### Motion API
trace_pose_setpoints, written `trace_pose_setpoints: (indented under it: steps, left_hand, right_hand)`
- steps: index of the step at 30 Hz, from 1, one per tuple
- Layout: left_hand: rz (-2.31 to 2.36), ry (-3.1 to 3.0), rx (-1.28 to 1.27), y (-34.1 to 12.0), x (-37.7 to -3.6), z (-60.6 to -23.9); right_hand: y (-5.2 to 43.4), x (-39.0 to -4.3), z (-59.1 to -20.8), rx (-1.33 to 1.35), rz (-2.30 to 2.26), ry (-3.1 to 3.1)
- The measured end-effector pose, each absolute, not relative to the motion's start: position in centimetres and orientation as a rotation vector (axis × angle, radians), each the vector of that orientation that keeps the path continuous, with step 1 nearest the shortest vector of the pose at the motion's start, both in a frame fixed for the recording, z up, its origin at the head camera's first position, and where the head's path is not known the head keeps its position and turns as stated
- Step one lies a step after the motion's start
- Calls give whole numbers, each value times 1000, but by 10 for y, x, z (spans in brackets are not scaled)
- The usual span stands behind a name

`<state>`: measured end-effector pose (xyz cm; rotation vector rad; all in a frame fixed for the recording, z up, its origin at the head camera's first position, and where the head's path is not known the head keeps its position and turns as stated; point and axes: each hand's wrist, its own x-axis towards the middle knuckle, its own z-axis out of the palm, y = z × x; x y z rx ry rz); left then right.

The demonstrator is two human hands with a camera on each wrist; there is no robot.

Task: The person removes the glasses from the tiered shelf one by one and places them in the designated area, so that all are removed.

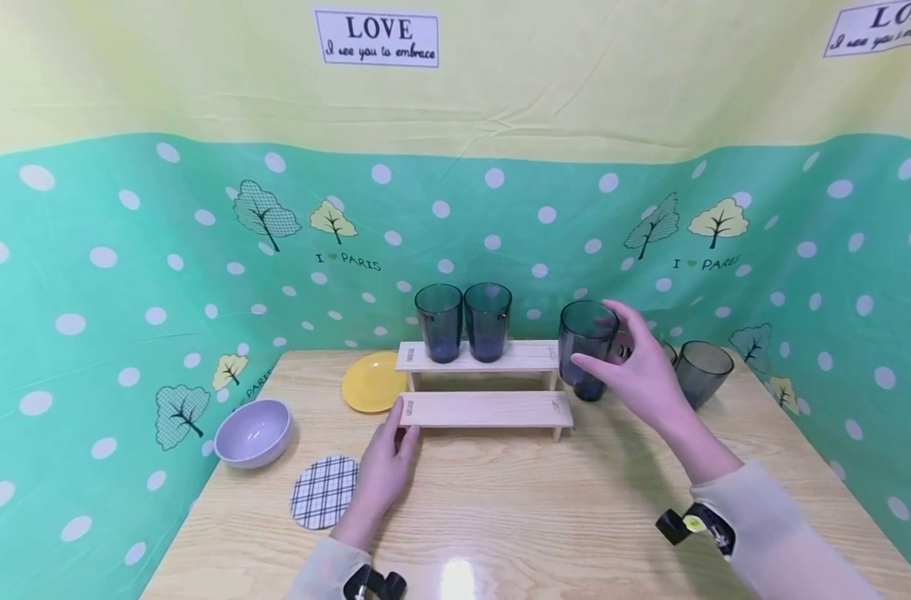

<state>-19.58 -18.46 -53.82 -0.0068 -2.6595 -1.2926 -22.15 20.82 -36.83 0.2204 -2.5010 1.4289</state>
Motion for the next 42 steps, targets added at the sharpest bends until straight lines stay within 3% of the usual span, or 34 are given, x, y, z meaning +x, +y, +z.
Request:
trace_pose_setpoints:
  steps: [22,42]
  left_hand:
    - [-1292,-2657,-9,-185,-195,-537]
    - [-1266,-2643,-19,-184,-196,-538]
  right_hand:
    - [240,-193,-392,149,1312,-2586]
    - [249,-191,-431,147,1361,-2639]
